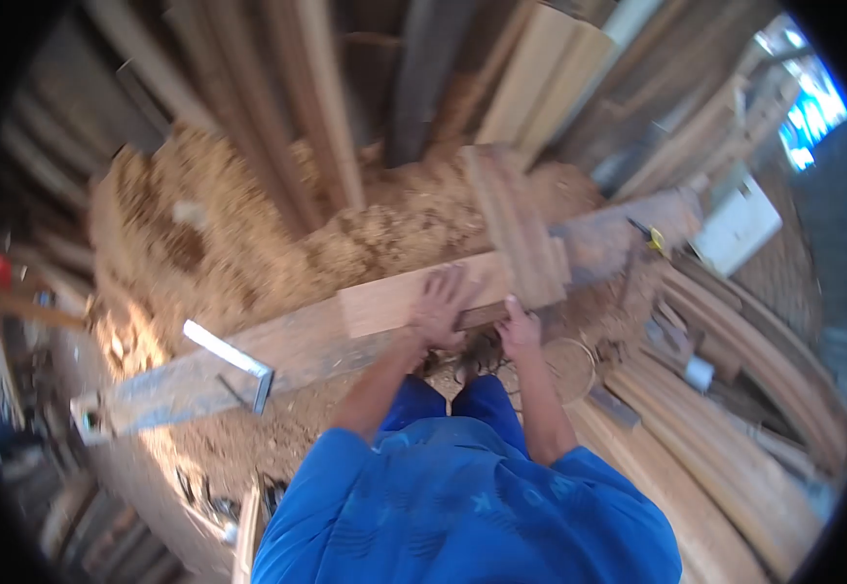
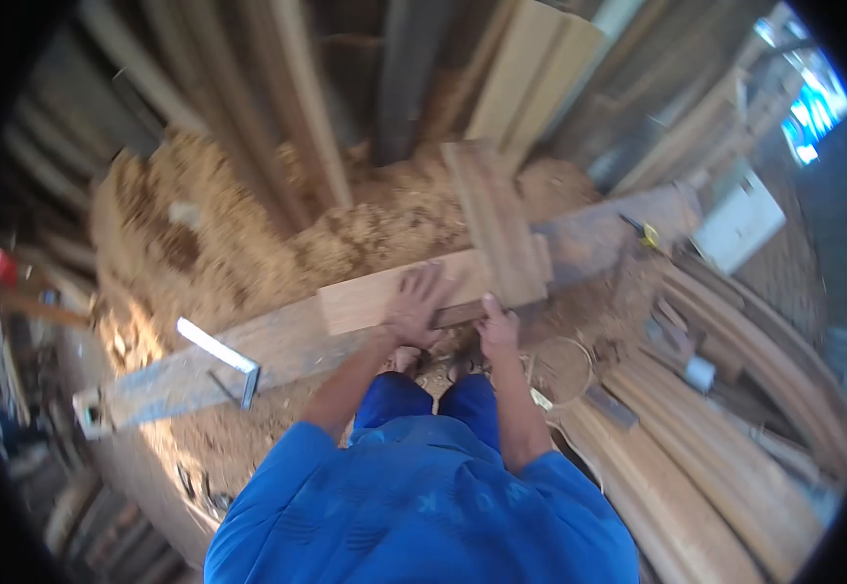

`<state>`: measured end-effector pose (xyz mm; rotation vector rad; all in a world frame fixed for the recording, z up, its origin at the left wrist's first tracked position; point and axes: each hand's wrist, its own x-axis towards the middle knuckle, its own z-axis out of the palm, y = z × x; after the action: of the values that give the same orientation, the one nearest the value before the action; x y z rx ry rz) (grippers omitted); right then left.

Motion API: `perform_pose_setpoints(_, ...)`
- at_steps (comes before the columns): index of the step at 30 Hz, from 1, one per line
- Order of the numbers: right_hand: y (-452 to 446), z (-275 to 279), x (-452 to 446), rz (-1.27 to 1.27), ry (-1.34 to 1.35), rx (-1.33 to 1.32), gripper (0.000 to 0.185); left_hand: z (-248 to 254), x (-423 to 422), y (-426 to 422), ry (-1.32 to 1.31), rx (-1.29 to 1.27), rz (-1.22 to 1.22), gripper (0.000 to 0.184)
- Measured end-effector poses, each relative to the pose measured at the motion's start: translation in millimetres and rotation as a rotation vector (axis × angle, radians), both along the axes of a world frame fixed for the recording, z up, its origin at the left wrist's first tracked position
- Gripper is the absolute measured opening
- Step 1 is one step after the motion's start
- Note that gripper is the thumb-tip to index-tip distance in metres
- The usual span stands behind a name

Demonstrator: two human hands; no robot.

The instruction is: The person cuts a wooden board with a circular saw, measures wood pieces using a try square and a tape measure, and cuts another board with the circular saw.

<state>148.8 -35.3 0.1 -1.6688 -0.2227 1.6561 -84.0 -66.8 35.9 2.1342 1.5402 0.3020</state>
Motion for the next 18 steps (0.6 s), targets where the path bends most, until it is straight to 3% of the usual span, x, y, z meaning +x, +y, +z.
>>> perform_pose_setpoints(4, 14.0, -15.7, 37.8, -0.110, -0.054, 0.370, 0.037, -33.3, -0.3, -0.3, -0.175, 0.070, 0.071, 0.110)
perform_pose_setpoints(5, 23.4, -2.5, 42.8, -0.151, -0.063, 0.442, 0.025, -43.4, -1.3, -1.8, -0.064, 0.146, 0.114, 0.111)
perform_pose_setpoints(7, 47.9, 8.8, 81.0, -0.155, -0.025, 0.407, 0.023, -57.5, 5.7, -1.9, 0.158, 0.289, 0.206, 0.112)
perform_pose_setpoints(11, 74.9, 37.6, 145.2, -0.132, -0.086, 0.354, 0.021, -2.8, 25.1, 13.7, 0.202, 0.063, 0.379, 0.110)
perform_pose_setpoints(14, 98.7, -6.7, 195.5, -0.178, -0.022, 0.446, 0.028, -16.4, 22.7, 12.8, 0.177, 0.116, 0.360, 0.115)
perform_pose_setpoints(18, 112.2, -54.9, 247.0, -0.168, -0.061, 0.309, 0.031, -2.5, 30.0, 19.8, 0.254, 0.017, 0.390, 0.119)
